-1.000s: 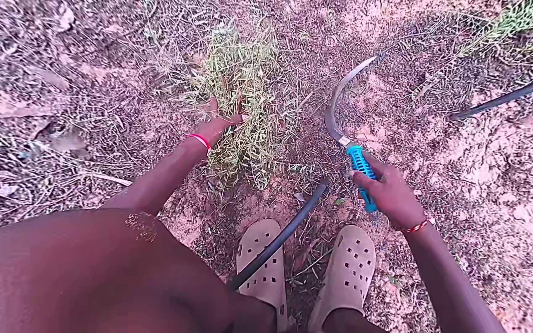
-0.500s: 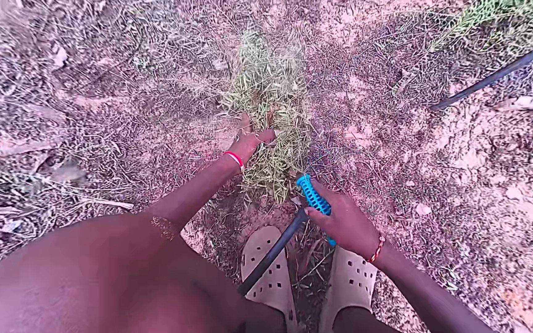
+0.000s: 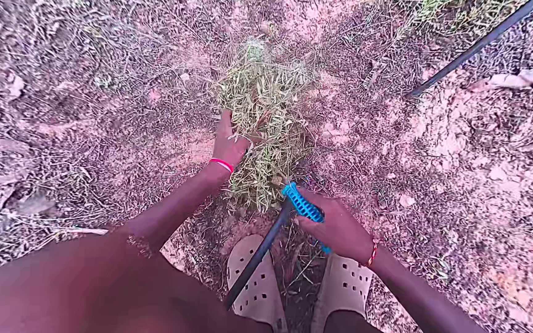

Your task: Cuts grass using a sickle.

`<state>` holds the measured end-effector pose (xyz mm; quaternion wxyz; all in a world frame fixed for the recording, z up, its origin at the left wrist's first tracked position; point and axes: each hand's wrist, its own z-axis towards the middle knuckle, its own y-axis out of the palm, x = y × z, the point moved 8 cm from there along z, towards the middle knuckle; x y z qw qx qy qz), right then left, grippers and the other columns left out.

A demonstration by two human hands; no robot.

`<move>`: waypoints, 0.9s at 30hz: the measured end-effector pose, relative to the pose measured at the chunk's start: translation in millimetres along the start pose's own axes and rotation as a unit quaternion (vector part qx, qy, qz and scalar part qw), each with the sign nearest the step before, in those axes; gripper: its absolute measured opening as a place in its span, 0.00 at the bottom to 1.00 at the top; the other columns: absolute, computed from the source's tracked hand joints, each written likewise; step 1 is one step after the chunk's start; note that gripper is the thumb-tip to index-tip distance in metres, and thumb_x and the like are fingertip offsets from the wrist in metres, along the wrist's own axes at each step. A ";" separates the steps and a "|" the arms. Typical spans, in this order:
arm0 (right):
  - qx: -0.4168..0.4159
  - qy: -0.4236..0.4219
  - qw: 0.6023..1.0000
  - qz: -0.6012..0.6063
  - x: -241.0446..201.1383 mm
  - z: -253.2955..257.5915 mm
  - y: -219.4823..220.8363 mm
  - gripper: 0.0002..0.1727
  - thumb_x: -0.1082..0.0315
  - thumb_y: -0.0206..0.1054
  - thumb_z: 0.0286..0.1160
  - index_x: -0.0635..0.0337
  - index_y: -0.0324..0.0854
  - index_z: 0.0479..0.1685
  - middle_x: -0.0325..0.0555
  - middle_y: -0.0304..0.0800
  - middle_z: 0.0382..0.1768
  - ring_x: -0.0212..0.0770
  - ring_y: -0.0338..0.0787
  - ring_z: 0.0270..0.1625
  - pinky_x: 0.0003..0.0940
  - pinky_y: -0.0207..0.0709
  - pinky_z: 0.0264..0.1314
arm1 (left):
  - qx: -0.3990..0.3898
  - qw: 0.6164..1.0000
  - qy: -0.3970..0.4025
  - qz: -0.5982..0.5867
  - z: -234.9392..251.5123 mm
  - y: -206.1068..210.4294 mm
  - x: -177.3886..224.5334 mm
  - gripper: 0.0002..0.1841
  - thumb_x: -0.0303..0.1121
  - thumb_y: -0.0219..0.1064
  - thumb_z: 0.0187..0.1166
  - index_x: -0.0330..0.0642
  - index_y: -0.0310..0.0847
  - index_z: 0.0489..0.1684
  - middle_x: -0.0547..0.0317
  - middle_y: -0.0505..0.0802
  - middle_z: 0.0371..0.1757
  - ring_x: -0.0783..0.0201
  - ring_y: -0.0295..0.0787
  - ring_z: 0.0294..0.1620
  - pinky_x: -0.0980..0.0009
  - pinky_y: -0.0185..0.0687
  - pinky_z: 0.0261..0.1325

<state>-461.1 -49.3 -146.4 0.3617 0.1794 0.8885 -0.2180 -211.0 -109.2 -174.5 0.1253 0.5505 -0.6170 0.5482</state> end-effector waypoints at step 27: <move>-0.046 -0.069 0.994 0.069 -52.9 86.2 54.5 0.29 0.64 0.67 0.82 0.58 0.71 0.83 0.51 0.89 0.54 0.37 0.89 0.40 0.34 0.85 0.43 | 0.289 0.948 -0.095 -0.087 27.0 -261.8 -39.0 0.23 0.44 0.53 0.90 0.38 0.75 0.74 0.44 0.92 0.54 0.53 0.91 0.52 0.53 0.83 0.57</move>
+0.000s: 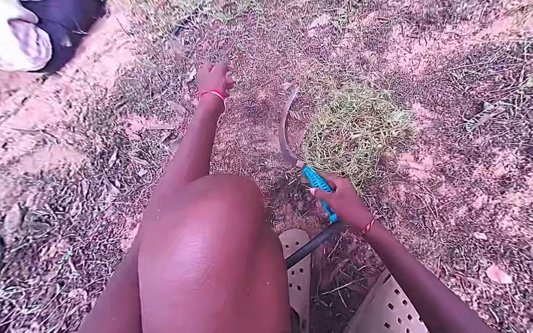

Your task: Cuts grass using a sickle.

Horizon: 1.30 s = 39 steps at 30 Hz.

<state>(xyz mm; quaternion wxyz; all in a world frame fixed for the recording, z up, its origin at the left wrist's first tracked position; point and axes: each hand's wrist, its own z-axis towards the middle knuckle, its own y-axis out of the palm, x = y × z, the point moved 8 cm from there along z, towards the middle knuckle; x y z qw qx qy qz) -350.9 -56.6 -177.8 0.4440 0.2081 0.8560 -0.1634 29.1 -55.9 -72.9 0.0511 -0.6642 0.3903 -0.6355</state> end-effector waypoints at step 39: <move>0.289 0.125 0.930 -0.189 -32.0 -104.3 -222.8 0.32 0.69 0.70 0.77 0.53 0.70 0.84 0.57 0.88 0.44 0.45 0.87 0.30 0.43 0.81 0.32 | -0.392 0.916 0.059 0.054 -64.6 246.4 -25.9 0.32 0.46 0.36 0.98 0.29 0.56 0.89 0.28 0.67 0.88 0.36 0.60 0.90 0.39 0.53 0.89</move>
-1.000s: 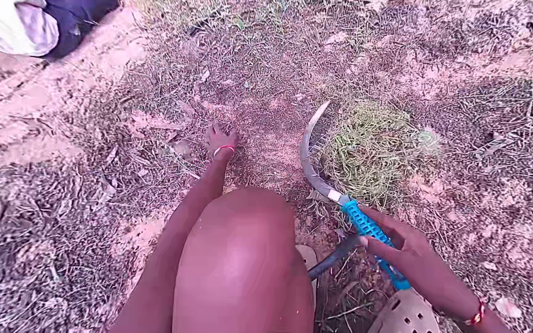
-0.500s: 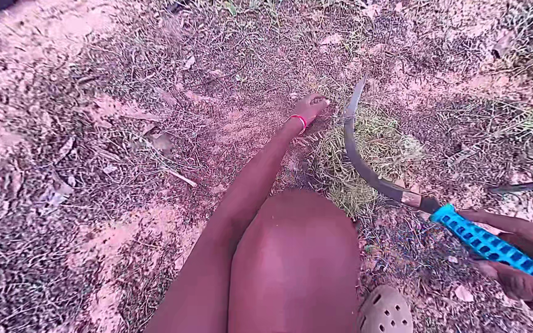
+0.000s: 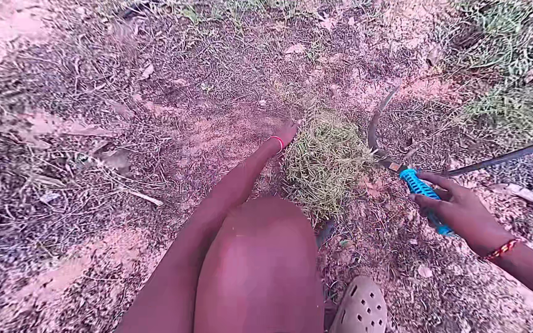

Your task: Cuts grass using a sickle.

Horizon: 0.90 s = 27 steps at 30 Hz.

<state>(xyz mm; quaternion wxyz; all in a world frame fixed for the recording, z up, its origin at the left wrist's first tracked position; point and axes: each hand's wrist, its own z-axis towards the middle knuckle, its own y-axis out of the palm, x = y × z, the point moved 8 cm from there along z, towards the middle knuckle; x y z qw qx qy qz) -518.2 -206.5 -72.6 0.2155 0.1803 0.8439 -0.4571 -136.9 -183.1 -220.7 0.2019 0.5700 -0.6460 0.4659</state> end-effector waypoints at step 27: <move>-0.226 0.046 0.962 -0.148 -61.5 -80.4 88.2 0.37 0.66 0.66 0.80 0.56 0.55 0.89 0.60 0.86 0.56 0.56 0.89 0.56 0.53 0.80 0.59 | 0.042 0.999 0.017 0.011 -61.3 96.6 26.9 0.50 0.50 0.71 0.79 0.30 0.45 0.94 0.27 0.47 0.94 0.31 0.41 0.95 0.36 0.42 0.91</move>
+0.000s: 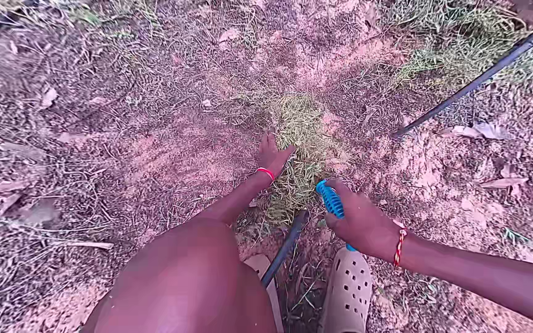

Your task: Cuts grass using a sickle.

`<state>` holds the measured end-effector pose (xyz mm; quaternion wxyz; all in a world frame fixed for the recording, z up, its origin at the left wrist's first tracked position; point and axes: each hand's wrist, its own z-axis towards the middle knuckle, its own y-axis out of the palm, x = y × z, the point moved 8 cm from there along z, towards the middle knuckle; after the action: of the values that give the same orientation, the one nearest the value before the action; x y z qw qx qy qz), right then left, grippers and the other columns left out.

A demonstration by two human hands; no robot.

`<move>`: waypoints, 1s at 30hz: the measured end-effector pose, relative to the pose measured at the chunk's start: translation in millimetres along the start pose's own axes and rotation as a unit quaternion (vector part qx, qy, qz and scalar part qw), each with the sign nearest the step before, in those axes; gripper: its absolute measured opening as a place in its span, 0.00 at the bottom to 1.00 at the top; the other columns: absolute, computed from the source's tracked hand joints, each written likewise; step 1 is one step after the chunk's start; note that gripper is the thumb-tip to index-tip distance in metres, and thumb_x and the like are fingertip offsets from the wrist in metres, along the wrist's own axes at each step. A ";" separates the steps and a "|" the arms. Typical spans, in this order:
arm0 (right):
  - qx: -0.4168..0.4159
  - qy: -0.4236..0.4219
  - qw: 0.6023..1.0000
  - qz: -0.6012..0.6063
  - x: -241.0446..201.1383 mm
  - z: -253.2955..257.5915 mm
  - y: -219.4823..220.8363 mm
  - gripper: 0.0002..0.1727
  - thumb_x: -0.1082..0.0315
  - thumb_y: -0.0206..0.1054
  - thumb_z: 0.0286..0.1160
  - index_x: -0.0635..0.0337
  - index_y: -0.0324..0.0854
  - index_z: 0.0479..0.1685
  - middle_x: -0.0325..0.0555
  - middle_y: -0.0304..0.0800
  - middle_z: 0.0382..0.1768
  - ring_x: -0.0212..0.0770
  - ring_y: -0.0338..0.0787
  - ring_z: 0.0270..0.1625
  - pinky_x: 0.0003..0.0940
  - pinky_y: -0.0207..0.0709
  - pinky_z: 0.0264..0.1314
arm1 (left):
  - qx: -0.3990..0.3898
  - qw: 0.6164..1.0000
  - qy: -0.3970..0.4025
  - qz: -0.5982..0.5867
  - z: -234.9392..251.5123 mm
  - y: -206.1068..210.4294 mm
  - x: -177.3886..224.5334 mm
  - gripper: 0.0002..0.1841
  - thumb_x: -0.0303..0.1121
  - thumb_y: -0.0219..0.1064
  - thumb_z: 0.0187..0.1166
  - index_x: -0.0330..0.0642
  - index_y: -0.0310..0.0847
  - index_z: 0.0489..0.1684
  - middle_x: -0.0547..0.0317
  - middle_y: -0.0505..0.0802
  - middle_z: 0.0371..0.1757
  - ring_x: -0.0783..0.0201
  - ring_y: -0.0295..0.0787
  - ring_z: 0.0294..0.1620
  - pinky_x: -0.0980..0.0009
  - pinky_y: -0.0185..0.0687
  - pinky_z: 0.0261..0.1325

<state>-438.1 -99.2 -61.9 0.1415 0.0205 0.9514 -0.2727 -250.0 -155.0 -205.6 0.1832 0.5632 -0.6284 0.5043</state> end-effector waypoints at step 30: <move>0.656 0.575 0.336 0.357 512.3 -545.6 99.7 0.38 0.69 0.69 0.70 0.60 0.59 0.83 0.57 0.80 0.52 0.45 0.83 0.40 0.46 0.79 0.43 | -0.706 0.611 0.357 -0.025 -506.9 511.3 481.7 0.28 0.47 0.58 0.91 0.29 0.73 0.75 0.35 0.78 0.79 0.49 0.73 0.81 0.50 0.67 0.79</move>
<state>-1058.7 252.3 185.8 -0.4152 0.5956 0.2152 -0.6531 -1021.3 -54.2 175.4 0.7466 0.0501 -0.6605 0.0610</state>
